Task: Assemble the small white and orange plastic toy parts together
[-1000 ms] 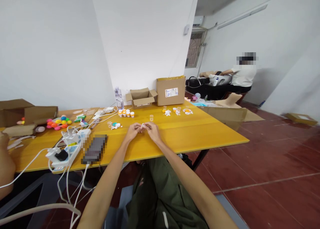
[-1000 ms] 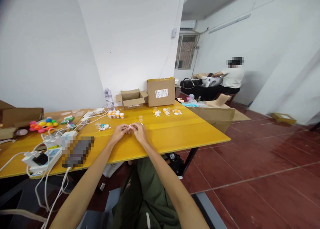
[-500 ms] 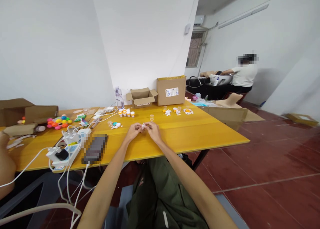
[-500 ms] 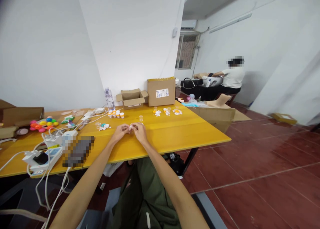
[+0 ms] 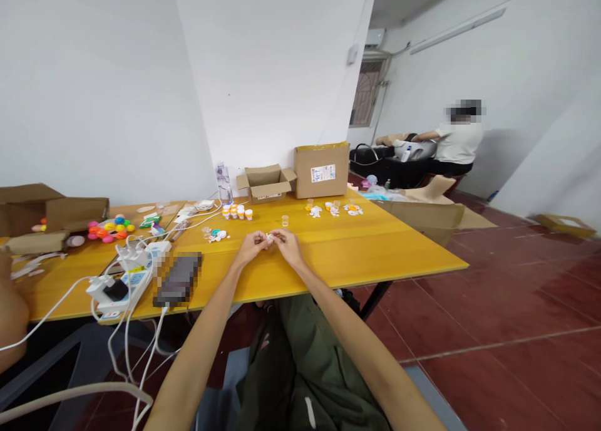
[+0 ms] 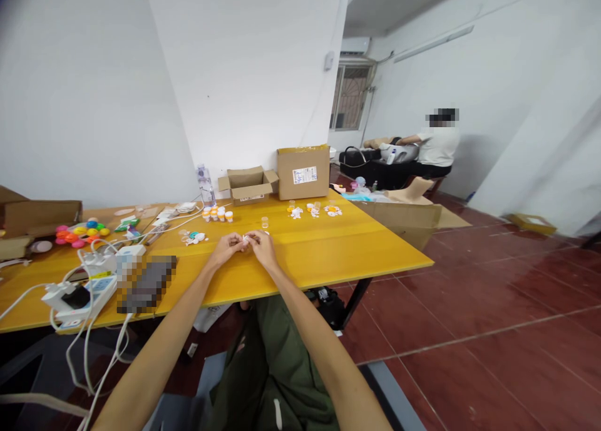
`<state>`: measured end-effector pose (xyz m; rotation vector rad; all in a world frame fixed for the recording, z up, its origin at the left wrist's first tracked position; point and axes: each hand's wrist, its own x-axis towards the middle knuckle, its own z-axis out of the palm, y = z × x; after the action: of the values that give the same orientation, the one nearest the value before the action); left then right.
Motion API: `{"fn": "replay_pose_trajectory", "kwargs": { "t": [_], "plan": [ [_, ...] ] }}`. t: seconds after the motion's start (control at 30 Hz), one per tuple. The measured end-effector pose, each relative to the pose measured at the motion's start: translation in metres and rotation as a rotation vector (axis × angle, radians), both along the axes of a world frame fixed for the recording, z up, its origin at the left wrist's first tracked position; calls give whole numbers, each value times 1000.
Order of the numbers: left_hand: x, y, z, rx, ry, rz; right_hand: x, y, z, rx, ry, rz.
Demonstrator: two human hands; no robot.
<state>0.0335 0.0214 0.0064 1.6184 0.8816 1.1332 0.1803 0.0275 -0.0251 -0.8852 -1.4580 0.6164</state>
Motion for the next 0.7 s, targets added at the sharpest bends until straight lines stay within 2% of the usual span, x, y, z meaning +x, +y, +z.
{"fn": "replay_pose_trajectory", "kwargs": {
  "t": [0.3, 0.7],
  "plan": [
    [-1, -1, 0, 22, 22, -11, 1, 1, 1, -57, 62, 39],
    [-2, -4, 5, 28, 58, -13, 0, 0, 1, -33, 27, 26]
  ]
}}
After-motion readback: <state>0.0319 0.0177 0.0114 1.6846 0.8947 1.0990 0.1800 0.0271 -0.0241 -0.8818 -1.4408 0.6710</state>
